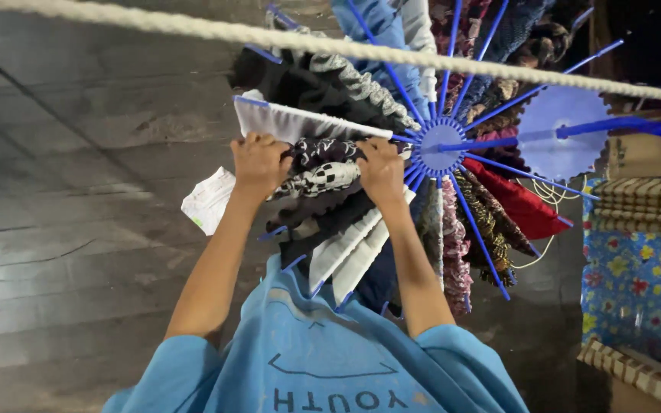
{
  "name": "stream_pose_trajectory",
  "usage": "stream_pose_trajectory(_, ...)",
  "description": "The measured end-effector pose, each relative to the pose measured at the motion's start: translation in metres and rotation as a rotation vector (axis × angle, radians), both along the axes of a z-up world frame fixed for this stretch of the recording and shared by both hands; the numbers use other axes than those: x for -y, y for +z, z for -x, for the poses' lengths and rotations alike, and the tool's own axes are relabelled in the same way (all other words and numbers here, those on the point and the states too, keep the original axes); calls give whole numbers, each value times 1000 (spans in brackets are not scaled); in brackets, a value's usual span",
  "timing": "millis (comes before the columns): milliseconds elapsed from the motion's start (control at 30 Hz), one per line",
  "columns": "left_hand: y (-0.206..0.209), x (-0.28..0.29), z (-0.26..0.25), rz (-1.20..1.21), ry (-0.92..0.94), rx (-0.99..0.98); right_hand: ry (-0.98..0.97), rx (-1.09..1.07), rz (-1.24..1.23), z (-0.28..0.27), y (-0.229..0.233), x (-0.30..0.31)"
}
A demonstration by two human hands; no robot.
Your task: The person repeatedly adjusts and repositions various garments on a blue circular clothes drying rack. They rotate the rack and use both hands to spread and align the clothes on the spokes throughout the clip.
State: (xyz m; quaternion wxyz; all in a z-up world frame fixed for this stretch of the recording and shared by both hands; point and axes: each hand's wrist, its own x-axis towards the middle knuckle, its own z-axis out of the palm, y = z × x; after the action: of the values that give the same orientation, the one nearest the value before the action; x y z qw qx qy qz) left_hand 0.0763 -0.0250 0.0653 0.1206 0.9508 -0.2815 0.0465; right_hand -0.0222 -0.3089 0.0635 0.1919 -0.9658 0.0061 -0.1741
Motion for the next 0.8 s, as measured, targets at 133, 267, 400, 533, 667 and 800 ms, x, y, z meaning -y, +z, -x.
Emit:
stream_pose_trajectory(133,57,30,-16,77,3,119,-68,-53,-40,8,5,-12)
stream_pose_trajectory(267,37,48,-38,156,-12,273,-122,-130,-55,12,-4,-14)
stream_pose_trajectory(400,0,64,-40,68,14,321,-127,-186,-64,11,-2,-14)
stream_pose_trajectory(533,22,76,-31,93,2,333,-139,-201,-24,15,-9,-18)
stream_pose_trajectory(667,15,82,-36,123,0,165,-140,-179,33,15,-11,-18)
stream_pose_trajectory(800,34,98,-27,187,-43,68,-154,-171,70,20,-9,-27)
